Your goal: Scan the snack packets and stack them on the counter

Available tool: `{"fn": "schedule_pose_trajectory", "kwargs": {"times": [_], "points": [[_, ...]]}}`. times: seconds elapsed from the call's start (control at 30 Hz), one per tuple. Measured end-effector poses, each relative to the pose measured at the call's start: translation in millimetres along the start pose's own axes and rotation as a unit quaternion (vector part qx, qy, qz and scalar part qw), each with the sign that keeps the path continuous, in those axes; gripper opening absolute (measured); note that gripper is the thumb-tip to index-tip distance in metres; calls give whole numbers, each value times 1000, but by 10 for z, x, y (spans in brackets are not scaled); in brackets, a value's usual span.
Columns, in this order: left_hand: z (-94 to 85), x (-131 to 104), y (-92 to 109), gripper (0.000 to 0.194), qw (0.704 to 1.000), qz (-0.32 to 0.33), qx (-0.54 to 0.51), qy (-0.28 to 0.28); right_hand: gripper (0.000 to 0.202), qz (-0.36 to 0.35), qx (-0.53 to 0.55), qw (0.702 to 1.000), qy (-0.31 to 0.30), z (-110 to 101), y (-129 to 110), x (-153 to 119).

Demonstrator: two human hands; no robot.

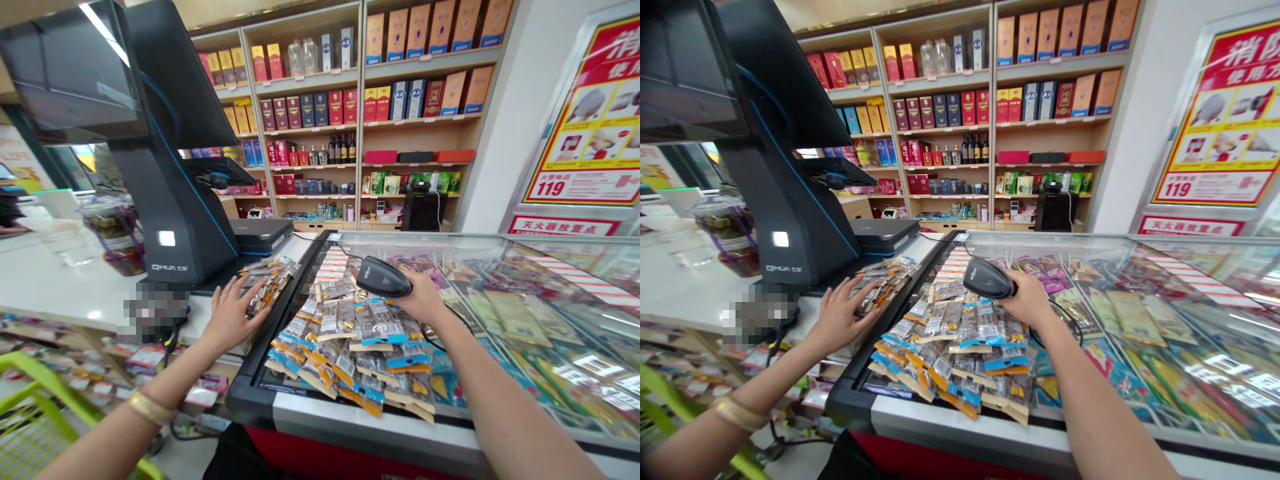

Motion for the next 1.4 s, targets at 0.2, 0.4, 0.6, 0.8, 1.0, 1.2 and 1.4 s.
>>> {"fn": "schedule_pose_trajectory", "kwargs": {"times": [0.2,0.4,0.6,0.8,1.0,1.2,1.4], "points": [[-13,416,713,40,945,34,-324,-23,31,-5,4,1000,8,-39,-29,-8],[562,856,1345,43,918,119,-303,-226,29,3,4,1000,4,-36,31,-9],[847,866,1239,46,904,90,-334,-250,24,6,0,1000,13,-61,53,-14],[714,842,1153,46,833,-9,-506,-223,17,-10,-11,1000,11,-144,-93,-20],[588,876,1082,47,786,-94,-588,-165,25,-21,-35,999,9,-170,-201,-24],[584,869,1089,39,778,-97,-598,-168,25,-28,-45,999,3,-133,-216,-20],[613,865,1100,37,774,-82,-600,-186,18,-39,-54,998,-5,-107,-257,-4]]}}
Point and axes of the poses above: each hand's wrist, its own x-axis towards the middle knuckle, its own z-axis out of the palm, y = z × x, the point moved 7 cm from there along x, towards the middle knuckle, and after that the axes turned 5 degrees about -x, right-handed, at the moved point
